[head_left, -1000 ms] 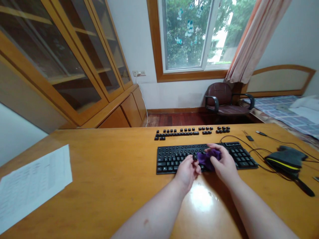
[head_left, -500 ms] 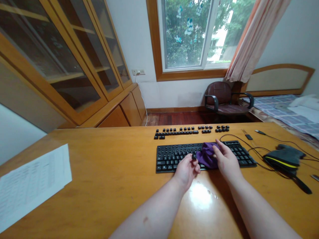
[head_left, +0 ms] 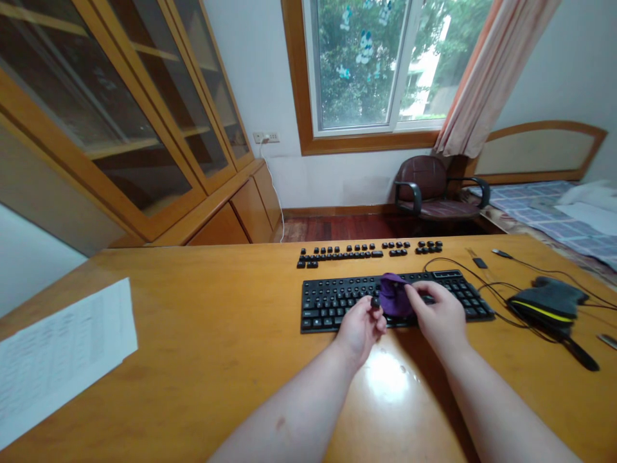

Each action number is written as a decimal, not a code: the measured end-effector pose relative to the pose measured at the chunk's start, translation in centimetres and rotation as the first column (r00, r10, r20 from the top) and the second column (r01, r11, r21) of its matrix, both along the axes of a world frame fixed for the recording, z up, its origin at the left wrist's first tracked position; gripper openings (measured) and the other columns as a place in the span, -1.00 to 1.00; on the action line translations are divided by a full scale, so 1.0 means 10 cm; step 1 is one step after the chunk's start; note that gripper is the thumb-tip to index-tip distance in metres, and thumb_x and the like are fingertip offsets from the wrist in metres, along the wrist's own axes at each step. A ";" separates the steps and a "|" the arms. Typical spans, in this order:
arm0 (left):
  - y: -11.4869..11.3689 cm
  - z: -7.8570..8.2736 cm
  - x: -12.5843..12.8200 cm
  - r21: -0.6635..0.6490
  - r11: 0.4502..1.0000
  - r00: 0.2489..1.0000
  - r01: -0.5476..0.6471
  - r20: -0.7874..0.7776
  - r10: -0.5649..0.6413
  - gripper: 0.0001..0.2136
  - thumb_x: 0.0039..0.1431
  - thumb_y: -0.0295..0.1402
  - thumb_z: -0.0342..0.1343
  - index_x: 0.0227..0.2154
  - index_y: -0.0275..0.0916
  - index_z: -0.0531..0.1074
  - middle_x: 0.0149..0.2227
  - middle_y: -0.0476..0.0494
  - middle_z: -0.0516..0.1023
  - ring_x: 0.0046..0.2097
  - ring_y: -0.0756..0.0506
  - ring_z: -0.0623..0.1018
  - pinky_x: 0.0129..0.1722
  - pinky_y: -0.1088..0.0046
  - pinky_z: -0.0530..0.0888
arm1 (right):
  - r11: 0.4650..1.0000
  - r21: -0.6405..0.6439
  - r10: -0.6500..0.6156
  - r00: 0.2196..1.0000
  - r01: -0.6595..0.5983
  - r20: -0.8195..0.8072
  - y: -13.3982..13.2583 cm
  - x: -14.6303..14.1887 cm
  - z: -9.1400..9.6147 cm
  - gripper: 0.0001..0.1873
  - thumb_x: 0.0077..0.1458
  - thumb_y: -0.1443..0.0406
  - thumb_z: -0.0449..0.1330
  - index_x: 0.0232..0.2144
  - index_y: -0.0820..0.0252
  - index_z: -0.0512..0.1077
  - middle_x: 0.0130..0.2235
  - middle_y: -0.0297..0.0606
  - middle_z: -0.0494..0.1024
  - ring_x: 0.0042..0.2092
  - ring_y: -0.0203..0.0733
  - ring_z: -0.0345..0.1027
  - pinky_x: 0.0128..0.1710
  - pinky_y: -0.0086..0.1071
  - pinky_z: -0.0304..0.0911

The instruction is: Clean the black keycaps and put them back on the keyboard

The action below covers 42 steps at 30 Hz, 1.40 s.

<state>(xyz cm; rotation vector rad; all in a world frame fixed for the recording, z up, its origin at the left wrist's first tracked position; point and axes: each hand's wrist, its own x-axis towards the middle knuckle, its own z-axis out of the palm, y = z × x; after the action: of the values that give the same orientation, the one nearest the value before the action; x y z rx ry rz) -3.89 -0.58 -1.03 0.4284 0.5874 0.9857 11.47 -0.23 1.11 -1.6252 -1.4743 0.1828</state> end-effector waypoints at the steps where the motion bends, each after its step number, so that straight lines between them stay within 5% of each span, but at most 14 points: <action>1: 0.00 0.00 0.00 0.001 1.000 1.000 0.001 0.000 -0.001 -0.76 -0.05 -0.23 0.06 -0.49 -0.21 0.11 -0.56 0.11 0.15 -0.57 0.09 0.23 -0.50 0.52 0.17 | 0.998 0.029 -0.047 0.992 0.050 -0.116 -0.02 -0.02 0.01 -0.76 0.02 0.12 0.11 -0.51 0.16 0.38 -0.48 -0.26 0.47 -0.42 -0.18 0.33 -0.37 -0.32 0.22; 3: 0.00 0.00 0.00 -0.004 1.000 1.000 0.001 0.000 -0.001 -0.77 -0.06 -0.24 0.07 -0.49 -0.21 0.11 -0.55 0.10 0.16 -0.57 0.09 0.23 -0.50 0.52 0.18 | 0.997 0.029 -0.053 0.945 0.066 -0.324 -0.04 -0.06 0.02 -0.75 0.00 0.10 0.13 -0.47 0.16 0.37 -0.51 -0.29 0.45 -0.47 -0.22 0.30 -0.46 -0.37 0.22; 6: 0.00 0.00 0.00 -0.001 1.000 1.000 0.006 0.014 -0.006 -0.79 -0.07 -0.28 0.07 -0.48 -0.21 0.12 -0.56 0.10 0.16 -0.57 0.09 0.23 -0.50 0.53 0.19 | 0.987 -0.045 0.111 0.854 -0.155 -0.509 -0.05 -0.12 -0.01 -0.71 -0.09 0.07 0.21 -0.48 0.18 0.38 -0.50 -0.29 0.46 -0.47 -0.22 0.32 -0.49 -0.39 0.26; 11: -0.01 0.01 0.00 0.059 0.997 0.997 0.059 0.056 -0.062 -0.84 -0.05 -0.34 0.09 -0.50 -0.25 0.20 -0.56 0.07 0.18 -0.56 0.09 0.23 -0.50 0.54 0.19 | 0.853 -0.151 0.223 0.610 -0.499 -0.760 -0.06 -0.19 -0.06 -0.67 -0.08 0.07 0.21 -0.37 0.22 0.45 -0.45 -0.23 0.53 -0.49 -0.18 0.40 -0.50 -0.33 0.35; 15: -0.02 0.03 -0.01 0.056 0.996 0.992 0.065 0.104 -0.070 -0.86 -0.04 -0.35 0.11 -0.41 -0.29 0.31 -0.57 0.07 0.16 -0.58 0.11 0.19 -0.53 0.57 0.16 | 0.806 -0.113 0.247 0.504 -0.581 -0.828 -0.08 -0.20 -0.02 -0.67 -0.16 0.17 0.30 -0.30 0.20 0.50 -0.35 -0.19 0.58 -0.39 -0.15 0.46 -0.35 -0.31 0.38; 22: -0.04 0.05 0.02 0.010 0.999 0.988 0.047 0.148 -0.048 -0.79 -0.08 -0.37 0.16 -0.33 -0.32 0.37 -0.60 0.06 0.19 -0.57 0.09 0.24 -0.55 0.59 0.13 | 0.690 -0.116 0.146 0.295 -0.715 -0.944 -0.10 -0.21 0.07 -0.68 -0.12 0.22 0.26 -0.25 0.22 0.51 -0.44 -0.19 0.58 -0.49 -0.18 0.45 -0.42 -0.29 0.37; 28: -0.05 0.00 0.04 0.025 0.999 0.991 0.045 0.124 -0.048 -0.71 -0.10 -0.33 0.21 -0.29 -0.33 0.37 -0.57 0.02 0.31 -0.55 0.08 0.26 -0.52 0.55 0.13 | 0.673 -0.145 0.208 0.373 -0.725 -0.904 -0.05 -0.17 -0.07 -0.58 -0.25 0.27 0.35 -0.23 0.21 0.52 -0.45 -0.25 0.58 -0.48 -0.27 0.42 -0.42 -0.40 0.33; 32: -0.05 0.01 0.04 0.043 0.998 0.989 0.049 0.138 -0.054 -0.71 -0.10 -0.36 0.22 -0.28 -0.33 0.38 -0.54 -0.01 0.35 -0.52 0.06 0.30 -0.49 0.53 0.15 | 0.714 -0.166 0.229 0.450 -0.680 -0.863 -0.04 -0.16 -0.07 -0.67 -0.31 0.28 0.38 -0.35 0.20 0.56 -0.45 -0.25 0.59 -0.46 -0.24 0.42 -0.39 -0.38 0.33; 38: -0.05 0.07 0.01 0.009 0.994 0.985 0.109 0.131 -0.109 -0.77 -0.12 -0.37 0.21 -0.36 -0.35 0.39 -0.60 0.03 0.26 -0.56 0.08 0.24 -0.53 0.53 0.12 | 0.698 -0.149 0.201 0.392 -0.700 -0.898 -0.05 -0.16 -0.04 -0.72 -0.22 0.21 0.34 -0.37 0.20 0.56 -0.54 -0.23 0.57 -0.57 -0.18 0.42 -0.52 -0.33 0.34; 42: -0.06 0.09 0.01 0.019 0.993 0.985 0.114 0.132 -0.116 -0.78 -0.14 -0.40 0.21 -0.37 -0.35 0.40 -0.59 0.00 0.31 -0.52 0.04 0.31 -0.51 0.52 0.15 | 0.687 -0.167 0.245 0.442 -0.707 -0.863 -0.03 -0.14 -0.08 -0.66 -0.28 0.25 0.37 -0.34 0.21 0.56 -0.49 -0.23 0.58 -0.53 -0.20 0.43 -0.45 -0.33 0.35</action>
<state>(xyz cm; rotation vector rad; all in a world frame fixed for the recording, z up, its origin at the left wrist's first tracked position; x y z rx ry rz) -3.83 -1.16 -0.09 0.3993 0.4327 0.8995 10.09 -0.57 0.28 -1.1014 -1.1420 1.5934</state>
